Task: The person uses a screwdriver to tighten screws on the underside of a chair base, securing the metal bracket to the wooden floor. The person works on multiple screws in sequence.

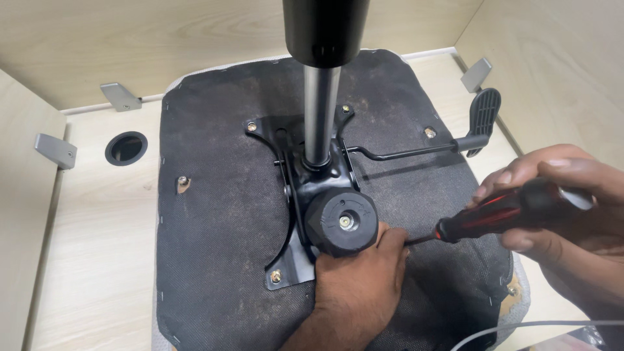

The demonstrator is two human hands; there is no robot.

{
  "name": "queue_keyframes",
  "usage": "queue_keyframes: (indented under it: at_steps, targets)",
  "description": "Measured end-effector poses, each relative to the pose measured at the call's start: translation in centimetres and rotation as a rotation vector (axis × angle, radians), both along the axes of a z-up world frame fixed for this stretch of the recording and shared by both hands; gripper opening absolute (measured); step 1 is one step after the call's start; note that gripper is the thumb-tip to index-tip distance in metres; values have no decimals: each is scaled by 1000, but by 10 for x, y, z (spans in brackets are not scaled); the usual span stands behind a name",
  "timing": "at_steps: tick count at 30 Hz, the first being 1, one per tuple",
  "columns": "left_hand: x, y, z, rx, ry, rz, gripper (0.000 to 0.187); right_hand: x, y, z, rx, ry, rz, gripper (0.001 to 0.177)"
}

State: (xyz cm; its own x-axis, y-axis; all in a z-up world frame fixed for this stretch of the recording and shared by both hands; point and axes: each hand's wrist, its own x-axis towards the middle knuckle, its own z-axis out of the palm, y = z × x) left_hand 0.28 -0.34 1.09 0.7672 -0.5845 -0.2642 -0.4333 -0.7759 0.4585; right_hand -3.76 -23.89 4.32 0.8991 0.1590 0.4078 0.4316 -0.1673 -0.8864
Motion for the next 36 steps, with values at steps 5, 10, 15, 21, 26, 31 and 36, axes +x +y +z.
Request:
queue_keyframes:
  at_steps: [5, 10, 15, 21, 26, 31, 36]
  targets:
    - [-2, 0, -3, 19, 19, -9, 36, -1, 3, 2, 27, 2, -9, 70]
    - [-1, 0, -3, -9, -36, -5, 36, 3, 0, 5, -45, -74, -21, 67]
    - [-4, -1, -9, -9, -35, 18, 36, 6, -5, 4, 14, -44, 30, 61]
    - [-3, -1, -10, -51, -81, 23, 34, 7, -1, 23, 46, 59, 189, 57]
    - [-6, 1, -14, -100, -108, 39, 31, 4, 17, 29, 5, 46, 138, 61]
    - [-6, 2, -17, -140, -109, 44, 31, 2, 27, 27, -19, 39, -28, 60]
    - [-6, 3, -15, -179, -120, 42, 32, 1, 31, 30, -1, 24, -44, 59]
